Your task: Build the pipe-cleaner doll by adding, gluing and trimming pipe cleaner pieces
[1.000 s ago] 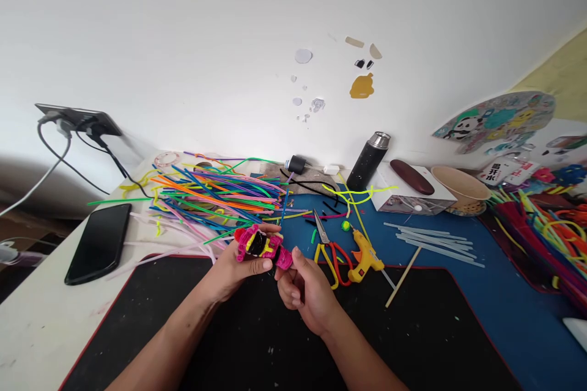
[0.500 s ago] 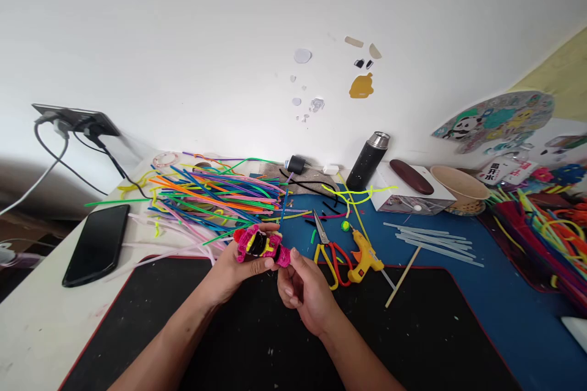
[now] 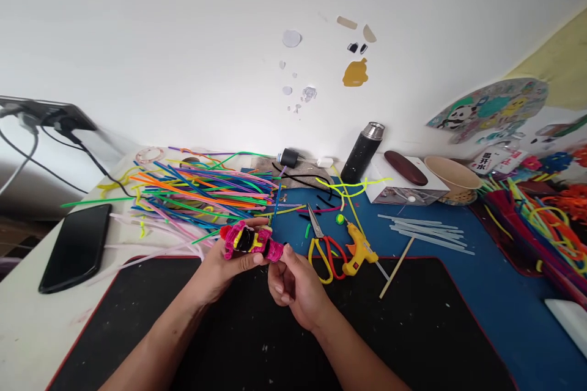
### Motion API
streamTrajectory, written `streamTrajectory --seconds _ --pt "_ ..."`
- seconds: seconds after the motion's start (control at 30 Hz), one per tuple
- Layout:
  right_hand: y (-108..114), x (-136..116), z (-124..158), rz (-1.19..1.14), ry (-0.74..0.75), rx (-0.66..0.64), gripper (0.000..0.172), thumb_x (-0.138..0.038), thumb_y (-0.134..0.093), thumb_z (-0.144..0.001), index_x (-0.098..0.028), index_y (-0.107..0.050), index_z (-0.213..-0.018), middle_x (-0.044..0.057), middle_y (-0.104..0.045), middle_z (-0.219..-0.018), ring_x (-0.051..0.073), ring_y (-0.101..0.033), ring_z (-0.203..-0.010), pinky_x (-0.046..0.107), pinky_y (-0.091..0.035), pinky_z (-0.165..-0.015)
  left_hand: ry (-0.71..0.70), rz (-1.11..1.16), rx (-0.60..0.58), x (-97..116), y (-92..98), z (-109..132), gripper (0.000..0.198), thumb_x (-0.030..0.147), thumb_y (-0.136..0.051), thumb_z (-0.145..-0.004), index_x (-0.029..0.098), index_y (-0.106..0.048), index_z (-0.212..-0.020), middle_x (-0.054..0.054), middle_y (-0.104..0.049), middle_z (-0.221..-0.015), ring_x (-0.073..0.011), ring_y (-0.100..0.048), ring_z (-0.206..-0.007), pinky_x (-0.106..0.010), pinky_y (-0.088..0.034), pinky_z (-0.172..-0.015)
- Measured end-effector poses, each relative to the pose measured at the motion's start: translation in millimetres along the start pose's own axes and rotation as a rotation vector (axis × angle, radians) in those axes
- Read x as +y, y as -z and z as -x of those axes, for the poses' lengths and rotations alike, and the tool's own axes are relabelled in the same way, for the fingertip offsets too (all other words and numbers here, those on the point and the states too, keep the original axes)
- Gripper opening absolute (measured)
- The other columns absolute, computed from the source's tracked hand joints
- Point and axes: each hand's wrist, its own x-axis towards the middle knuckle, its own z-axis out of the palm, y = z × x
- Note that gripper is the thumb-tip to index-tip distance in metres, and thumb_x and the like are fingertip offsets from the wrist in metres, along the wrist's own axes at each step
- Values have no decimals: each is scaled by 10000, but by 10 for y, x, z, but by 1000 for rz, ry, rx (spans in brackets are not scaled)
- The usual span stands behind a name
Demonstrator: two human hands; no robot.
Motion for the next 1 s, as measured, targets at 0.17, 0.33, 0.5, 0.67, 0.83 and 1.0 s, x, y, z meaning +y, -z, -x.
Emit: streamTrajectory --seconds 0.17,0.33,0.5,0.67,0.83,1.0 --pt "-36 -55 23 -11 5 39 647 -785 -673 -897 -195 -518 -684 -54 -493 -527 43 -307 -372 230 -152 -412 -32 -43 -15 6 31 -6 687 346 -943 -759 266 -691 -1394 -102 -747 -1279 -287 -690 -1161 -351 -517 -1026" --pt "-12 -31 44 -3 -12 34 592 -733 -700 -911 -198 -533 -721 -70 -475 -523 47 -300 -379 227 -164 -416 -1 -62 -69 -2 22 2 805 322 -942 -767 303 -606 -1499 -85 -745 -1295 -281 -698 -1144 -355 -525 -1011" --pt "-2 -23 67 -11 1 69 518 -663 -724 -925 -186 -586 -780 -74 -476 -537 46 -302 -386 225 -153 -419 49 65 -73 -10 -85 -19 933 348 -963 -723 312 -544 -1557 -98 -749 -1299 -303 -712 -1135 -382 -545 -987" --pt "-16 -53 75 -6 43 100 493 -615 -757 -914 -200 -534 -767 -78 -477 -547 43 -301 -398 225 -150 -427 37 188 -84 10 -163 -47 901 355 -974 -696 288 -590 -1508 -126 -746 -1298 -354 -680 -1223 -468 -510 -1062" --pt "28 -57 59 66 121 151 434 -585 -747 -935 -207 -557 -842 -89 -466 -558 51 -307 -415 227 -157 -429 -42 201 -24 -11 -119 -93 685 359 -984 -691 279 -702 -1310 -97 -709 -1321 -313 -636 -1236 -430 -484 -1068" --pt "80 -13 27 209 241 223 430 -615 -758 -910 -212 -608 -912 -103 -427 -535 65 -303 -424 228 -188 -430 1 84 -6 -52 -64 -101 363 338 -978 -714 222 -738 -961 -14 -687 -935 -187 -612 -939 -301 -476 -907"
